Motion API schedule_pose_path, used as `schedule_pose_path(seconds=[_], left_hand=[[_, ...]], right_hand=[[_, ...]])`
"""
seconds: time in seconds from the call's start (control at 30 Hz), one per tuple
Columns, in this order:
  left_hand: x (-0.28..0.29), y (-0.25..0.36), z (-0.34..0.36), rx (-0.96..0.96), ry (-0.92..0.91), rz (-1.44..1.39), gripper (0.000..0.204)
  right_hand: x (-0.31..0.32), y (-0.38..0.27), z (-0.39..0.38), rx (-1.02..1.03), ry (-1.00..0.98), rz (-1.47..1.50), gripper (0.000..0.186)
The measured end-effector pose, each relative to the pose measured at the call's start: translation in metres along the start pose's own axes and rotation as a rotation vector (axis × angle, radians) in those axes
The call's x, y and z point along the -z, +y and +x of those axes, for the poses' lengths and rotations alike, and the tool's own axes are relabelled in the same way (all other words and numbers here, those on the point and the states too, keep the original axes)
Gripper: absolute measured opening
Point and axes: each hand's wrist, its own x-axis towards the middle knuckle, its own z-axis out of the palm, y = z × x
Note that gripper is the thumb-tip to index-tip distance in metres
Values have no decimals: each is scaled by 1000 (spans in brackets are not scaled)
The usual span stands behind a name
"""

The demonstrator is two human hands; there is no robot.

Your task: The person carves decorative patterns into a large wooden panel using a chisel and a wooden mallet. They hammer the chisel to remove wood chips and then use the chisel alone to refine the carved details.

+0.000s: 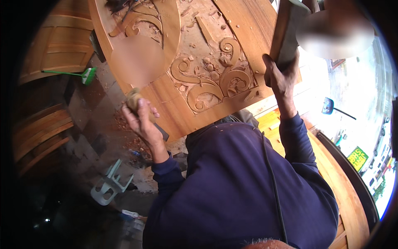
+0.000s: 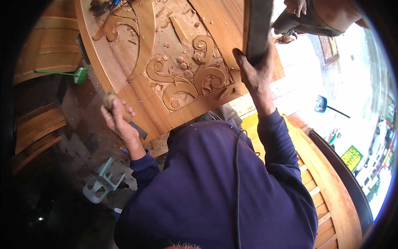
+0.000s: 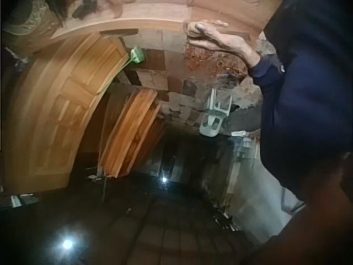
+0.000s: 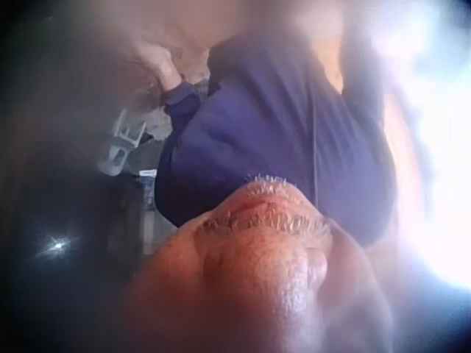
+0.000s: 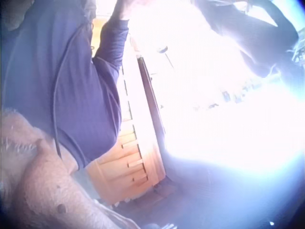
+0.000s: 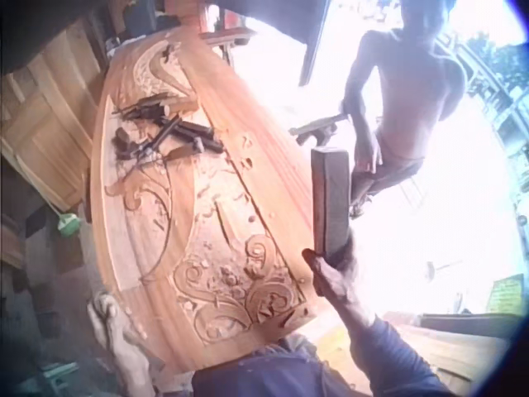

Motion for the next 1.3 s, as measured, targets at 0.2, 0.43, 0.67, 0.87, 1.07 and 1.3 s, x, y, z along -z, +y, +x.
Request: schedule_pose_path(seconds=[0.2,0.43,0.67,0.87,1.07,1.3], left_hand=[[-27,-13,36,-343,-308,622,51],[-44,-20,70,-415,-664,718,55],[-25,-37,80,-828,-911,617,52],[-17,-50,72,-1249,-743,691,55],[-24,-41,72,-1412,-847,698,53],[-21,-46,79,-1439,-900,673,55]], right_hand=[[-8,11,-46,-37,199,45,63],[-17,9,-37,-141,408,-37,14],[-41,23,-52,100,699,-26,8],[-48,9,-47,84,751,6,19],[-31,7,-86,-61,679,-26,42],[-73,-30,-267,-428,786,239,33]])
